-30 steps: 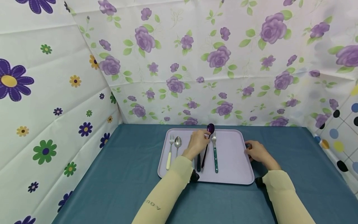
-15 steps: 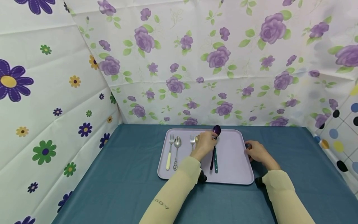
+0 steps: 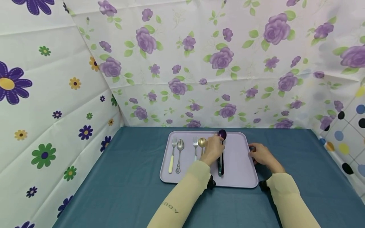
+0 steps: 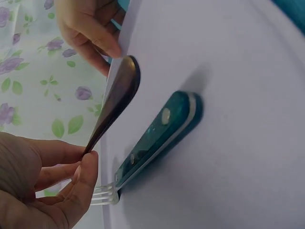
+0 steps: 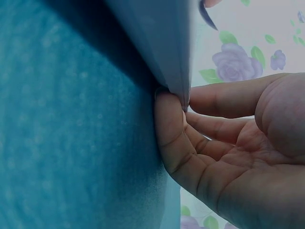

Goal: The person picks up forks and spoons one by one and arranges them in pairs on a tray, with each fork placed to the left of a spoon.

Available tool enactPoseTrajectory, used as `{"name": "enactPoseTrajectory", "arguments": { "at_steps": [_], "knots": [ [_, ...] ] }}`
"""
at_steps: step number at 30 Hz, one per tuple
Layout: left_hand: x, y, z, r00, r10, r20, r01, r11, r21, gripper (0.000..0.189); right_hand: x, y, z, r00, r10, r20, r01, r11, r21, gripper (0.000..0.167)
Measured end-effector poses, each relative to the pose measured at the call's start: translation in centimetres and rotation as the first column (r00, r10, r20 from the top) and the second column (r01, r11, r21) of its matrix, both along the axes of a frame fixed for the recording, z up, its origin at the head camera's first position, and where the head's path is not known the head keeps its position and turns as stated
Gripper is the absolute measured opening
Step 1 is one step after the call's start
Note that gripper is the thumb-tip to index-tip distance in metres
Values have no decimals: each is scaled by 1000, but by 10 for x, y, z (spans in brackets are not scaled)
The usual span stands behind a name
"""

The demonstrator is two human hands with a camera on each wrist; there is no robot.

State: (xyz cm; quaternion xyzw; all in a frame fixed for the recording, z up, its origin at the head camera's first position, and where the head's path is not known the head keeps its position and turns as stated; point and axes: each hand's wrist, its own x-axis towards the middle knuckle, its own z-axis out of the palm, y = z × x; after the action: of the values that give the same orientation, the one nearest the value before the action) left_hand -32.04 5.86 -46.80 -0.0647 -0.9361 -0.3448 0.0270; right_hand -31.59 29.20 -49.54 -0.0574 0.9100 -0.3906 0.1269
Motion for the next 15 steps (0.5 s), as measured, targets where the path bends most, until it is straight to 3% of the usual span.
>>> {"name": "enactPoseTrajectory", "arguments": {
  "at_steps": [5, 15],
  "knots": [
    [-1, 5, -2, 1000, 15, 14, -15, 1000, 6, 31, -2, 0, -1, 1000, -8, 1, 8, 1000, 3, 53],
    [-3, 17, -13, 1000, -9, 7, 9, 998, -69, 27, 0, -1, -2, 1000, -17, -17, 17, 1000, -2, 51]
  ]
}}
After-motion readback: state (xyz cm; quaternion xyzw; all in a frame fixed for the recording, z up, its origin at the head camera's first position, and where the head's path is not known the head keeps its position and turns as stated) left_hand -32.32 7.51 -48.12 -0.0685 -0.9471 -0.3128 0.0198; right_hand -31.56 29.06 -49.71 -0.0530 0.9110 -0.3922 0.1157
